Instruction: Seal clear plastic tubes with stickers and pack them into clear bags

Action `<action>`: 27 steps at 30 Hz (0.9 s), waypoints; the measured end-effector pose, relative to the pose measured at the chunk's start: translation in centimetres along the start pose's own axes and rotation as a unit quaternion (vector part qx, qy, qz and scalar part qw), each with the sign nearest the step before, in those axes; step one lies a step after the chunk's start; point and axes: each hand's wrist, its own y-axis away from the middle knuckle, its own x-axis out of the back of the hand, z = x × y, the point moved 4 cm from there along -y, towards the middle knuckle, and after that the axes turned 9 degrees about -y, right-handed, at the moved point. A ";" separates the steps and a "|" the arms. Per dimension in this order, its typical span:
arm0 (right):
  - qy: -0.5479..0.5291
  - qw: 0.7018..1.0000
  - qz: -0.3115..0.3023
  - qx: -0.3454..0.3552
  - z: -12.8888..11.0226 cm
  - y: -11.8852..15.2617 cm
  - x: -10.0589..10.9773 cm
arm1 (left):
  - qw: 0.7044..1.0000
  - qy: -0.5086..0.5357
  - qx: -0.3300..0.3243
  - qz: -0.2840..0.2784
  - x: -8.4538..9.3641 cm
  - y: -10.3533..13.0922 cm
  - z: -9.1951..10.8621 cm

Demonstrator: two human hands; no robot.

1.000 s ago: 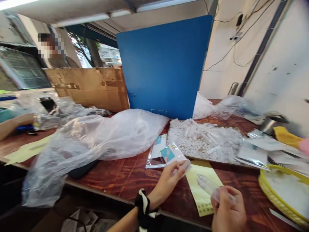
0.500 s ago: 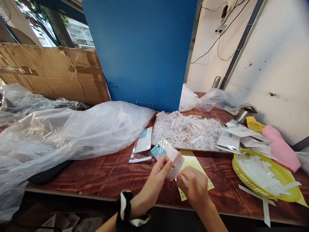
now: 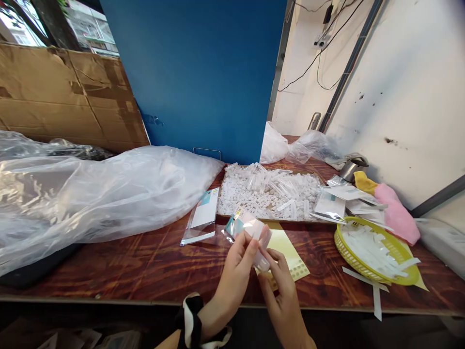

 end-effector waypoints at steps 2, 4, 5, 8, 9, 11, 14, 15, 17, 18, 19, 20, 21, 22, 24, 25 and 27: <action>0.009 1.000 0.015 0.005 0.0 -0.2 0.1 | 1.000 -0.004 -0.005 -0.011 -0.5 0.3 0.0; 0.012 0.999 0.031 0.015 -0.1 -0.2 0.3 | 1.000 -0.008 -0.008 -0.005 -0.7 0.4 0.0; 0.015 0.999 0.034 0.021 -0.2 -0.2 0.4 | 1.000 -0.007 -0.004 0.002 -0.7 0.3 0.0; 0.033 0.997 0.042 0.048 -0.2 0.4 0.6 | 1.000 0.005 0.018 0.011 -0.5 0.1 0.0; 0.047 0.995 0.052 0.067 -0.3 0.6 0.8 | 1.000 0.009 0.022 0.009 -0.5 0.1 0.1; 0.090 0.987 0.072 0.115 -0.4 1.1 1.0 | 1.000 0.015 0.024 0.007 -0.5 0.1 0.2; 0.142 0.975 0.081 0.150 -0.2 1.4 1.1 | 0.999 0.021 0.034 0.006 -0.7 0.2 0.2; 0.146 0.975 0.081 0.149 -0.1 1.3 1.1 | 0.999 0.021 0.038 0.007 -0.8 0.2 0.1; 0.136 0.978 0.077 0.140 0.1 1.2 1.1 | 0.999 0.021 0.043 0.013 -0.8 0.3 0.0; 0.127 0.980 0.076 0.136 0.2 1.1 1.1 | 0.999 0.021 0.046 0.015 -0.8 0.3 -0.1; 0.114 0.982 0.077 0.131 0.2 0.9 1.2 | 0.999 0.022 0.047 0.017 -0.8 0.4 -0.2; 0.099 0.984 0.079 0.124 0.3 0.8 1.2 | 0.998 0.025 0.048 0.016 -0.8 0.4 -0.2; 0.084 0.986 0.083 0.115 0.3 0.7 1.3 | 0.998 0.032 0.048 0.014 -0.9 0.4 -0.3; 0.069 0.988 0.086 0.105 0.3 0.5 1.3 | 0.998 0.040 0.046 0.011 -1.0 0.5 -0.3; 0.039 0.993 0.084 0.079 0.4 0.1 1.4 | 0.998 0.051 0.040 0.001 -1.3 0.6 -0.3; 0.024 0.994 0.082 0.063 0.4 -0.1 1.4 | 0.998 0.051 0.037 -0.006 -1.5 0.7 -0.4; -0.005 0.996 0.081 0.024 0.6 -0.5 1.3 | 0.998 0.041 0.034 -0.020 -1.9 1.0 -0.8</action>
